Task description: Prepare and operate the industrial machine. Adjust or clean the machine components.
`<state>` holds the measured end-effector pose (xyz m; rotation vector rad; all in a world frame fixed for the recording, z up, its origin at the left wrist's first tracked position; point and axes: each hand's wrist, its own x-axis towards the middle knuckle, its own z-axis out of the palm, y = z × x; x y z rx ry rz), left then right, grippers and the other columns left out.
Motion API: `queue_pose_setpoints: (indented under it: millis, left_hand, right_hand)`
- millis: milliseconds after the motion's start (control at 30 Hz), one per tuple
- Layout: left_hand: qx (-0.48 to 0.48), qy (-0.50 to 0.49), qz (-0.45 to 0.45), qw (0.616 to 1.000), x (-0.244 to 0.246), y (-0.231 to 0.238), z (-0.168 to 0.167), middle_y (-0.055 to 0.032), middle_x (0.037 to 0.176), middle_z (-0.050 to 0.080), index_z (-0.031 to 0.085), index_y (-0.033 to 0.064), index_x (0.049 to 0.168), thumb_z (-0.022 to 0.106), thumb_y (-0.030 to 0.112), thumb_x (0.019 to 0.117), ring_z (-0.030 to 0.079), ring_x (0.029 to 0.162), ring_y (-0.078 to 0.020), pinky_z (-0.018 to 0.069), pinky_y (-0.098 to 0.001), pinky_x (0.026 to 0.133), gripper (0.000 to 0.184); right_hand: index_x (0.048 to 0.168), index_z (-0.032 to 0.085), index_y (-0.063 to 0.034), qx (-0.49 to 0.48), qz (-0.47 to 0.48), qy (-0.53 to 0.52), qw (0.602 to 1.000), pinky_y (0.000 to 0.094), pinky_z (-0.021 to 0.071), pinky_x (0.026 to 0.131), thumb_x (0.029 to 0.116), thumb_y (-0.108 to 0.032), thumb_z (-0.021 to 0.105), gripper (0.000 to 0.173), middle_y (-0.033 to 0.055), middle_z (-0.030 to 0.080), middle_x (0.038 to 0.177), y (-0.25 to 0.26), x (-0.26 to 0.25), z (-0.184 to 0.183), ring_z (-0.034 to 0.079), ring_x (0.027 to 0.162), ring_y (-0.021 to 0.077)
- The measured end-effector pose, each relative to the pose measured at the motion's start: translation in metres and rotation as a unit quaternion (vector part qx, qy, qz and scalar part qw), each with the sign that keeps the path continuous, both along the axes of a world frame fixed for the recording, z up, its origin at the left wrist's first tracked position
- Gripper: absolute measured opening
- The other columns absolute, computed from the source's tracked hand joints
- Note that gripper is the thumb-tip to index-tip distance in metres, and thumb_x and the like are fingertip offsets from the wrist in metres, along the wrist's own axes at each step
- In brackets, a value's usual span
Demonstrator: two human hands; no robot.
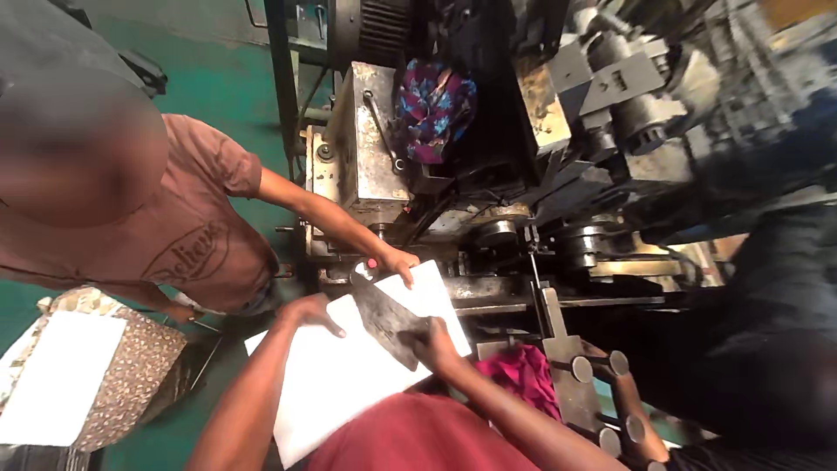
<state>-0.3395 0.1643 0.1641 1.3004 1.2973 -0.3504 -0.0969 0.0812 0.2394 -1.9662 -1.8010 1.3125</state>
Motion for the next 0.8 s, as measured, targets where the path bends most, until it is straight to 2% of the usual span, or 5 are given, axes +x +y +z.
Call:
queue_pose_setpoints:
  millis: [100,300,467,633,800]
  left_hand:
    - [0.024,-0.074,0.000,0.997,0.007,0.003,0.003,-0.0247,0.105,0.069,0.064,-0.0106,0.114,0.089,0.010,0.0788,0.067,0.097,-0.0345,0.0520,-0.0533,0.091,0.048]
    - [0.048,-0.047,-0.004,0.998,0.013,-0.004,-0.004,-0.0261,0.098,0.068,0.065,-0.0111,0.109,0.091,0.016,0.0774,0.066,0.094,-0.0385,0.0517,-0.0582,0.088,0.049]
    - [0.024,-0.138,0.059,0.988,-0.001,-0.006,-0.004,-0.0185,0.092,0.071,0.068,-0.0084,0.105,0.090,0.009,0.0761,0.069,0.087,-0.0268,0.0555,-0.0478,0.084,0.041]
    - [0.034,-0.109,0.037,0.993,0.012,-0.008,-0.020,-0.0225,0.092,0.069,0.066,-0.0102,0.104,0.091,0.014,0.0770,0.066,0.088,-0.0330,0.0527,-0.0541,0.085,0.044]
    - [-0.008,-0.179,0.137,0.974,-0.004,-0.014,-0.012,-0.0161,0.090,0.073,0.068,-0.0075,0.104,0.085,-0.003,0.0773,0.070,0.081,-0.0214,0.0576,-0.0399,0.079,0.032]
  right_hand:
    - [0.096,0.073,0.0054,0.005,0.016,-0.015,1.000,0.0518,0.0552,0.082,0.0914,-0.006,0.070,0.013,0.0191,0.072,0.085,0.004,0.001,0.007,0.071,0.083,0.0318]
    - [0.104,0.069,0.0104,-0.037,0.054,-0.034,0.997,0.0597,0.0490,0.096,0.0936,-0.007,0.068,0.020,0.0294,0.069,0.106,0.050,-0.034,-0.033,0.065,0.108,0.0445]
    - [0.094,0.073,0.0044,0.016,0.059,-0.004,0.998,0.0501,0.0568,0.078,0.0920,-0.009,0.067,0.015,0.0164,0.072,0.081,-0.007,0.013,0.008,0.071,0.078,0.0288]
    - [0.105,0.069,0.0086,-0.091,0.068,-0.072,0.991,0.0593,0.0491,0.096,0.0959,-0.009,0.065,0.020,0.0283,0.068,0.107,0.044,-0.035,-0.045,0.065,0.109,0.0441]
    - [0.094,0.074,0.0036,-0.017,0.062,-0.021,0.998,0.0492,0.0568,0.081,0.0924,-0.012,0.067,0.018,0.0164,0.073,0.084,-0.018,0.017,-0.002,0.072,0.081,0.0284]
